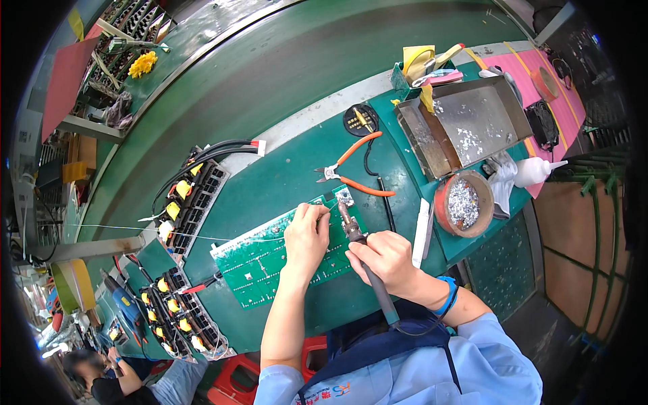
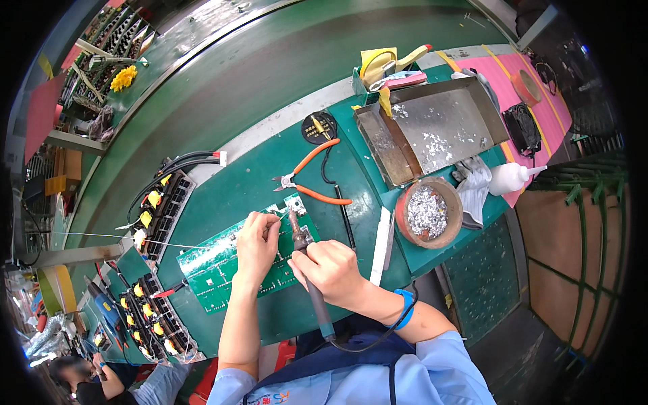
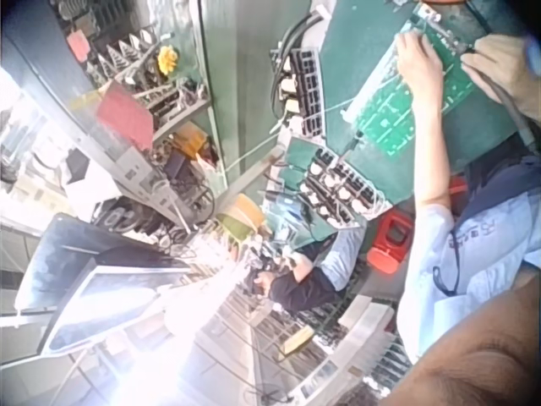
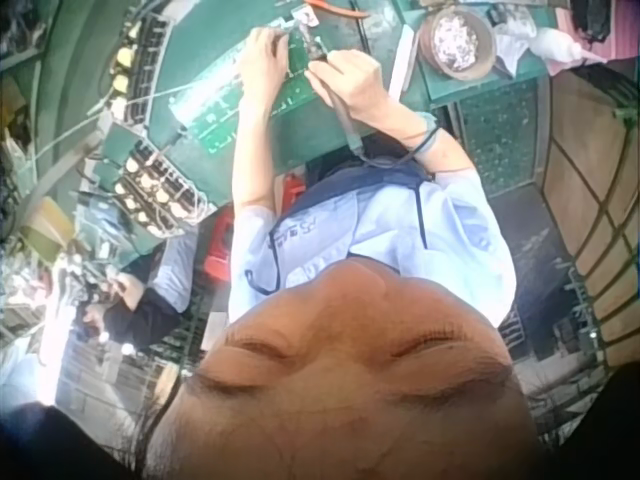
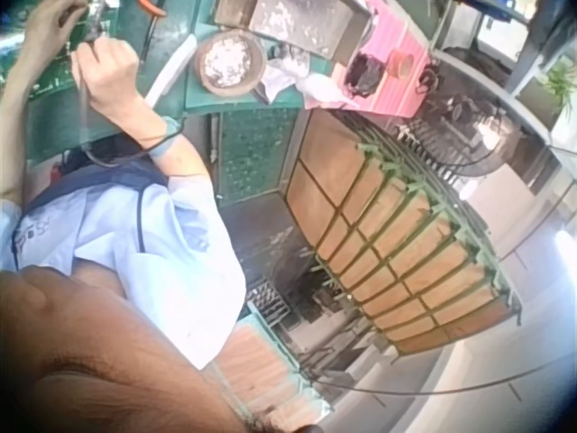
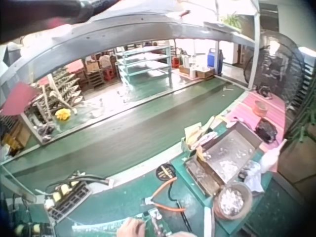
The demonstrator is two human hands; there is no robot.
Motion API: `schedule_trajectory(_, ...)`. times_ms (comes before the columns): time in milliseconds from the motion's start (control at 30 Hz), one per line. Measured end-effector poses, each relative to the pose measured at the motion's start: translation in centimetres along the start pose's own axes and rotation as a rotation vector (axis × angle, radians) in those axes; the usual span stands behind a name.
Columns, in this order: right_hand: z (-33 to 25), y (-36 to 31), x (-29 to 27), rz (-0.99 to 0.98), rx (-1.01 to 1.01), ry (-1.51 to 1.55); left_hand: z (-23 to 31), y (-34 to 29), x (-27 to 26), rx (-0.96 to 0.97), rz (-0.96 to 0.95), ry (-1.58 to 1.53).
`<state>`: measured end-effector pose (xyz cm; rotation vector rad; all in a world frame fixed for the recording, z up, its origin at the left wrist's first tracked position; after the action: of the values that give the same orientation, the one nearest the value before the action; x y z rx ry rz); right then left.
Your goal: The person uses a soldering iron to apply solder to a green circuit board on a workbench. They flip the board to inspect the connections and then place it into a teal storage rack. The person retrieves another board, connects wires to it, and continues the soldering process.
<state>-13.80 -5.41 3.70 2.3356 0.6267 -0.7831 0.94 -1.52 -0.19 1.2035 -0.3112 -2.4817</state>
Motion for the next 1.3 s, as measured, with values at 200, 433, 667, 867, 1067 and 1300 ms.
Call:
schedule_trajectory(200,0.4,-0.3,-0.1,0.008,-0.004,0.015,0.4,0.0,-0.5,-0.023,-0.017,0.04)
schedule_trajectory(433,1.6,-0.6,-0.9,0.079,0.044,0.141,0.2,-0.4,-1.1,-0.043,-0.004,-0.001)
schedule_trajectory(667,2.9,-0.7,-0.5,0.062,0.066,0.219,0.6,-0.5,-1.2,-0.075,-0.02,-0.026)
schedule_trajectory(867,2.7,-0.9,-0.9,0.036,0.064,0.22,0.7,-0.4,-1.2,-0.068,-0.028,-0.021)
schedule_trajectory(1067,3.2,0.0,-3.1,0.053,0.238,0.337,0.6,-0.7,-1.6,-0.084,-0.004,-0.036)
schedule_trajectory(1300,6.7,0.5,-2.5,-0.028,0.616,0.709,1.0,-0.8,-2.4,-0.07,-0.021,0.011)
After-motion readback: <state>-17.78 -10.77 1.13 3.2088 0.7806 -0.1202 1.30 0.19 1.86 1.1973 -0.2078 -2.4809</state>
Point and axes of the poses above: each hand's wrist, its own y-axis towards the middle knuckle, its own x-axis out of the palm, z = x × y, the point moved 2 cm from there along y, towards the middle knuckle, and after that the axes turned 14 degrees about x, right-handed, at the moved point
